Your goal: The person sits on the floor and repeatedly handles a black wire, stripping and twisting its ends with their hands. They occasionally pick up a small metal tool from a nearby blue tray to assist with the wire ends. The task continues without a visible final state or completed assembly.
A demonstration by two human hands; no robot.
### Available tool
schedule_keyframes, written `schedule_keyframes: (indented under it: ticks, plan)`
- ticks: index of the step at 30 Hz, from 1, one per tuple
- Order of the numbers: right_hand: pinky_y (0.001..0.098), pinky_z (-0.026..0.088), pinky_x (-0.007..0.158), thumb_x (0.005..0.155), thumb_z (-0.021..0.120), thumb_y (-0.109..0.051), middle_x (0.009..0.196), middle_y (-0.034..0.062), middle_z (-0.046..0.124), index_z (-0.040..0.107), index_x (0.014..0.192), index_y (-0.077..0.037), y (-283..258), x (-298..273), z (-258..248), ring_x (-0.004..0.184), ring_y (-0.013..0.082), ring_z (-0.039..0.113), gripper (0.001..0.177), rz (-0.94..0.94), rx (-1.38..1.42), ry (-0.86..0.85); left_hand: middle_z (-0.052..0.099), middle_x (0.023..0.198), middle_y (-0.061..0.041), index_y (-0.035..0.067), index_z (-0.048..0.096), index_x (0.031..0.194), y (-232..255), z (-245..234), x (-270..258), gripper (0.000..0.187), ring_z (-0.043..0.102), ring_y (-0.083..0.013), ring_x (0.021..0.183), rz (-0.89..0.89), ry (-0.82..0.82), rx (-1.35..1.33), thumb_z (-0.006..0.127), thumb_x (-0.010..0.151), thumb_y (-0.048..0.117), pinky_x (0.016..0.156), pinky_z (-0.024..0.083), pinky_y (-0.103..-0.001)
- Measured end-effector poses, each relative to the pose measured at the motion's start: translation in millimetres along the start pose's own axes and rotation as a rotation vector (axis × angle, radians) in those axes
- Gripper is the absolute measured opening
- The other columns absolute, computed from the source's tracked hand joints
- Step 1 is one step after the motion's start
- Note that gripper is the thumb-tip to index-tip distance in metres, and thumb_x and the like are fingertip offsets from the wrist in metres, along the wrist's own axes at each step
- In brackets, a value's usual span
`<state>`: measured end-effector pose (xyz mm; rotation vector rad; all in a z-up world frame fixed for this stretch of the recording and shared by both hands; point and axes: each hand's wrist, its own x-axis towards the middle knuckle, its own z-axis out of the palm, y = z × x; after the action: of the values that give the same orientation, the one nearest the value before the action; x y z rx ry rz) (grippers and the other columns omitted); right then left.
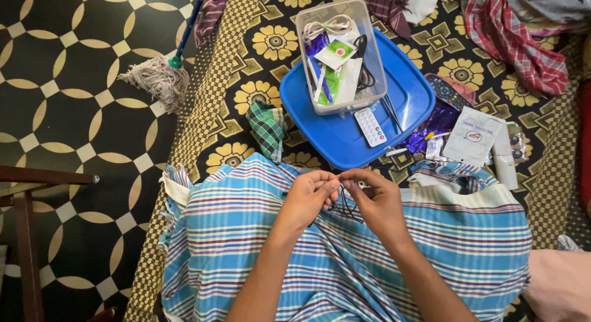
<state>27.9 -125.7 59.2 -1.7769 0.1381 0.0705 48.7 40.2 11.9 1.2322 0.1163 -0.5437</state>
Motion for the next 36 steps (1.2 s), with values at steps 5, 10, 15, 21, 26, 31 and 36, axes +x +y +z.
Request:
schedule_keyframes:
  ticks: [5,10,15,21,26,31,36]
  plan:
    - [0.0219,0.034,0.043,0.090,0.073,-0.003,0.083,-0.0011,0.075,0.077,0.107,-0.005,-3,-3,2,0.051,-0.0001,0.046,0.017,-0.017,-0.059,0.010,0.067,0.073,0.000,-0.001,0.068,0.100,-6,-2,2,0.017,0.057,-0.0047,0.060,-0.009,-0.012,-0.004,0.068,0.096,0.015,0.056,0.046,-0.020]
    - [0.0231,0.033,0.043,0.089,0.074,-0.001,0.082,-0.0002,0.076,0.077,0.109,-0.005,-8,-6,4,0.049,0.0008,0.041,0.020,-0.093,-0.155,0.011,0.065,0.071,0.001,-0.001,0.068,0.096,-18,0,6,0.013,0.054,-0.0039,0.058,-0.032,0.034,-0.038,0.070,0.090,0.011,0.052,0.043,-0.020]
    - [0.0235,0.035,0.043,0.088,0.074,-0.001,0.087,0.0005,0.077,0.077,0.108,-0.005,-14,-7,8,0.048,0.0013,0.041,0.021,-0.149,-0.189,0.016,0.065,0.073,0.000,-0.001,0.066,0.094,-24,-2,8,0.009,0.056,-0.0046,0.061,-0.003,0.016,-0.109,0.070,0.089,0.006,0.054,0.042,-0.020]
    - [0.0229,0.036,0.046,0.087,0.073,0.002,0.093,0.0016,0.079,0.076,0.110,-0.006,-15,-9,7,0.051,0.0025,0.043,0.024,-0.223,-0.205,0.046,0.070,0.078,-0.002,0.002,0.064,0.094,-26,-5,12,0.009,0.066,-0.0081,0.072,0.035,-0.050,-0.134,0.069,0.086,0.002,0.066,0.051,-0.021]
    - [0.0220,0.041,0.051,0.089,0.071,0.005,0.100,0.0036,0.077,0.076,0.114,-0.008,-13,-8,4,0.060,0.0021,0.051,0.029,-0.278,-0.186,0.042,0.070,0.086,0.000,0.003,0.067,0.093,-27,-3,8,0.010,0.065,-0.0056,0.079,0.140,-0.046,-0.038,0.074,0.087,0.003,0.072,0.052,-0.022]
    - [0.0239,0.041,0.050,0.087,0.072,0.005,0.091,0.0049,0.075,0.077,0.114,-0.009,-16,-6,2,0.057,0.0047,0.052,0.031,-0.203,-0.225,0.028,0.071,0.084,-0.002,0.003,0.068,0.091,-20,-3,5,0.008,0.066,-0.0068,0.078,0.131,-0.018,0.025,0.075,0.086,0.003,0.071,0.053,-0.022]
    - [0.0255,0.051,0.063,0.088,0.073,0.003,0.098,0.0070,0.077,0.076,0.115,-0.008,-20,-1,-6,0.073,0.0103,0.065,0.029,-0.305,-0.276,-0.014,0.072,0.085,-0.003,0.002,0.067,0.091,-19,-3,4,0.011,0.067,-0.0075,0.078,0.102,-0.032,-0.027,0.076,0.086,0.002,0.071,0.053,-0.022]
